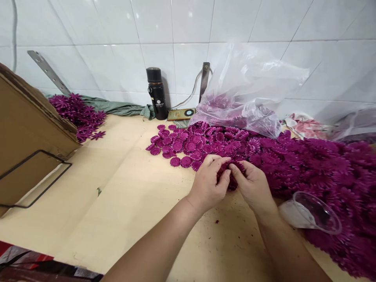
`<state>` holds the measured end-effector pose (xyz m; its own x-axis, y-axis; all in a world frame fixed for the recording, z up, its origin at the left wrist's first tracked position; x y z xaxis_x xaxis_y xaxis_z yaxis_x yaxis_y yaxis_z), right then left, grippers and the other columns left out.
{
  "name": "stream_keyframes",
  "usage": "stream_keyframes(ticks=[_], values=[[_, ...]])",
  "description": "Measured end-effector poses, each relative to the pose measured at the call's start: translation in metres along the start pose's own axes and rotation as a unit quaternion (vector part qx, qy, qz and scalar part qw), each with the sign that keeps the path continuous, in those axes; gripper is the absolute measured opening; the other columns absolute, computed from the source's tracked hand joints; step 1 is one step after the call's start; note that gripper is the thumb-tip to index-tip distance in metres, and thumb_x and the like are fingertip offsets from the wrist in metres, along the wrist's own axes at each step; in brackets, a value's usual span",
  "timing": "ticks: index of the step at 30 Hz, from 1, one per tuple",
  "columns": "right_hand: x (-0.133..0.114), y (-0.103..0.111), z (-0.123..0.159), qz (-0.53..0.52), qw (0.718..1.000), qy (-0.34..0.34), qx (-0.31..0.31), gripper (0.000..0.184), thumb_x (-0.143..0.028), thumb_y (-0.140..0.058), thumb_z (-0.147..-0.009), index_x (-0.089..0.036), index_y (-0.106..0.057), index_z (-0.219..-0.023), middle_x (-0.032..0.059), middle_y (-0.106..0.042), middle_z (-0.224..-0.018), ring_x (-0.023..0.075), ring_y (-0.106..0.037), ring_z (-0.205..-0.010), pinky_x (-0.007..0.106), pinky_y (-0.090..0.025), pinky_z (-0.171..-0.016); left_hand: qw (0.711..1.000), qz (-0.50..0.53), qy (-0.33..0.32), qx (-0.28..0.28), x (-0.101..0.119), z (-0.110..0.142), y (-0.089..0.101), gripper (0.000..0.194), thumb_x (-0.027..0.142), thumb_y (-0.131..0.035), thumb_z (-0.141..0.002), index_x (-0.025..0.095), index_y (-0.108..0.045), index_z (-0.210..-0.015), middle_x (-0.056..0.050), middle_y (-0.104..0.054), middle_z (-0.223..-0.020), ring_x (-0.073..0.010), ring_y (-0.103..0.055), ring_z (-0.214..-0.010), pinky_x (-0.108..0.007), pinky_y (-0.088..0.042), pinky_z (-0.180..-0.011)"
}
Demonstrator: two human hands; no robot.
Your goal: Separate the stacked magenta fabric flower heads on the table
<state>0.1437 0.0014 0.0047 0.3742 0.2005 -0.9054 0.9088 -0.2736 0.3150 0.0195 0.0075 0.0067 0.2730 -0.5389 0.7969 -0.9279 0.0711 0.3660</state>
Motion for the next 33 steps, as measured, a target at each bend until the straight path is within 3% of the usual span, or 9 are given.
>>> stream_keyframes(ticks=[7,12,14,18,22,27,30,33], values=[[0.005,0.004,-0.004,0.023,0.999,-0.015,-0.022,0.041,-0.055,-0.052,-0.074,-0.020,-0.047,-0.055,-0.0031,-0.041,-0.051,0.0108,-0.036,-0.051,0.025,-0.032,-0.048,0.993,0.075,0.092,-0.008,-0.003,-0.002,-0.004,0.024,0.022,-0.052,-0.078,0.017,-0.062,-0.099,-0.008,-0.061,-0.096,-0.0171,-0.059,-0.086,-0.032,-0.050,-0.079],[0.005,0.000,-0.004,-0.017,0.999,-0.044,0.003,0.055,-0.071,-0.046,-0.070,-0.020,-0.040,-0.049,-0.0037,-0.034,-0.047,0.0095,-0.031,-0.046,0.025,-0.028,-0.043,0.966,0.160,0.202,-0.032,-0.003,-0.002,-0.011,0.015,0.014,-0.053,-0.074,0.016,-0.059,-0.087,-0.002,-0.061,-0.077,-0.0124,-0.057,-0.070,-0.028,-0.051,-0.069],[0.005,-0.003,-0.004,-0.039,0.998,-0.049,-0.006,0.056,-0.073,-0.048,-0.068,-0.020,-0.042,-0.049,-0.0036,-0.036,-0.046,0.0096,-0.033,-0.045,0.024,-0.029,-0.042,0.962,0.178,0.205,-0.028,-0.003,-0.002,-0.012,0.018,0.012,-0.054,-0.073,0.017,-0.059,-0.089,-0.002,-0.061,-0.080,-0.0117,-0.056,-0.070,-0.026,-0.051,-0.068],[0.007,-0.010,-0.001,-0.085,0.992,-0.071,-0.060,0.051,-0.068,-0.052,-0.069,-0.018,-0.056,-0.058,-0.0006,-0.051,-0.053,0.0135,-0.046,-0.053,0.026,-0.041,-0.051,0.974,0.168,0.153,-0.019,-0.003,-0.003,-0.009,0.026,0.016,-0.059,-0.071,0.018,-0.060,-0.097,-0.006,-0.059,-0.097,-0.0145,-0.058,-0.084,-0.029,-0.050,-0.077],[0.003,-0.012,0.001,-0.099,0.992,-0.044,-0.064,0.051,-0.068,-0.048,-0.072,-0.019,-0.056,-0.060,0.0005,-0.055,-0.059,0.0137,-0.048,-0.057,0.027,-0.044,-0.058,0.968,0.194,0.159,-0.018,-0.006,-0.007,-0.003,0.015,0.017,-0.060,-0.072,0.017,-0.064,-0.087,-0.005,-0.063,-0.089,-0.0147,-0.059,-0.083,-0.030,-0.049,-0.079],[-0.007,-0.016,0.004,-0.077,0.990,-0.011,-0.120,0.034,-0.053,-0.054,-0.076,-0.020,-0.053,-0.067,-0.0013,-0.052,-0.061,0.0127,-0.047,-0.058,0.026,-0.043,-0.056,0.923,0.294,0.243,0.056,-0.014,-0.011,0.003,0.002,0.017,-0.061,-0.070,0.015,-0.062,-0.072,0.000,-0.064,-0.074,-0.0110,-0.058,-0.072,-0.026,-0.048,-0.072],[-0.009,-0.017,0.006,-0.076,0.988,-0.003,-0.136,0.021,-0.040,-0.056,-0.076,-0.019,-0.057,-0.078,0.0006,-0.058,-0.070,0.0143,-0.053,-0.065,0.027,-0.046,-0.064,0.894,0.337,0.273,0.110,-0.017,-0.009,0.005,0.005,0.018,-0.063,-0.069,0.015,-0.059,-0.071,0.003,-0.059,-0.066,-0.0073,-0.054,-0.062,-0.022,-0.046,-0.065],[-0.006,-0.017,0.006,-0.096,0.986,-0.028,-0.134,0.021,-0.038,-0.058,-0.073,-0.019,-0.059,-0.081,0.0028,-0.062,-0.076,0.0159,-0.056,-0.068,0.030,-0.048,-0.066,0.858,0.370,0.318,0.160,-0.022,-0.010,0.015,0.008,0.022,-0.060,-0.073,0.016,-0.054,-0.072,0.005,-0.054,-0.062,-0.0059,-0.052,-0.055,-0.019,-0.043,-0.056]])
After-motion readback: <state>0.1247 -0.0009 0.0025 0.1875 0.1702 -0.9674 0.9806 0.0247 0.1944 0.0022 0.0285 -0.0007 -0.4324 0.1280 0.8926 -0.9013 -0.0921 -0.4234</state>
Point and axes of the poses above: each hand's wrist, its own z-axis away from the middle knuckle, its own y-axis out of the back of the hand, x = y × z, the point moved 3 cm from there along -z, towards the middle knuckle
